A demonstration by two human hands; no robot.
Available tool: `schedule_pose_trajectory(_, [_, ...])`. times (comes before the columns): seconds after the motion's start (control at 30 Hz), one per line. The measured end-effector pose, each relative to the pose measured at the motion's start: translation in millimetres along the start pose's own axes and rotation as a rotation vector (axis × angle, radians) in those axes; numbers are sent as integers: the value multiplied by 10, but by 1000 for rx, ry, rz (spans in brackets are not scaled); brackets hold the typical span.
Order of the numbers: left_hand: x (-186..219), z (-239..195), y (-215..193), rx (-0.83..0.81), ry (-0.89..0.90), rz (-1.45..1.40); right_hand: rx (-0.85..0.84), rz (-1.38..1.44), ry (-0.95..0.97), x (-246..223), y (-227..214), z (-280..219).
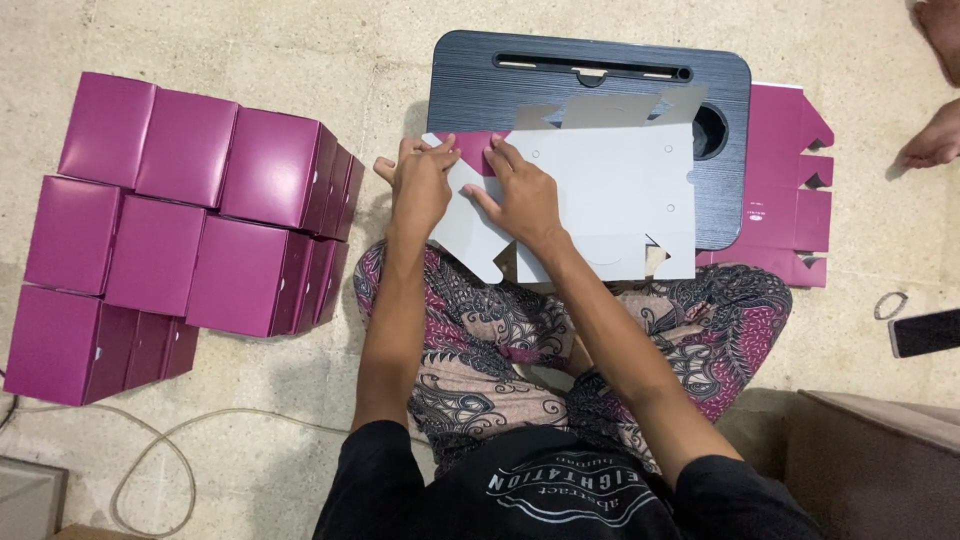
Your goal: The person sits on the floor and folds flat pink cardboard sheets into small rectangular boxes. They fold the sides, tuck the flaps, and stack the finished boxes to the left. The process is repeated multiple times.
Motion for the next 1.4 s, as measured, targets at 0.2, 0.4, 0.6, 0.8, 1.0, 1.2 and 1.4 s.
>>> schedule_pose_trajectory(0.2, [386, -218, -351, -167, 82, -92, 91, 82, -45, 88, 36, 55])
schedule_pose_trajectory(0.4, [728, -726, -458, -456, 88, -117, 38, 489, -35, 313, -371, 35])
schedule_pose_trajectory(0.6, [682, -751, -150, -140, 303, -10, -256, 97, -191, 248, -103, -401])
schedule_pose_trajectory(0.8, [668, -773, -188, -17, 345, -150, -442, 44, -148, 46, -239, -630])
schedule_pose_trajectory(1.0, [557, -668, -48, 82, 357, -209, -199, 107, -56, 395, -66, -512])
schedule_pose_trajectory(1.2, [526, -434, 19, 57, 201, -242, -2, 94, 30, 611, 50, -415])
schedule_pose_trajectory(1.4, [601, -459, -376, 193, 80, -428, 136, 212, 153, 582, -235, -384])
Point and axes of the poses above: each hand's wrist, its own z-axis towards the middle knuckle, its own y-axis out of the palm, x = y × z, the point moved 10 cm from there along z, towards the middle knuckle, and after that the axes turned 3 degrees about -y, right-handed, at the moved point
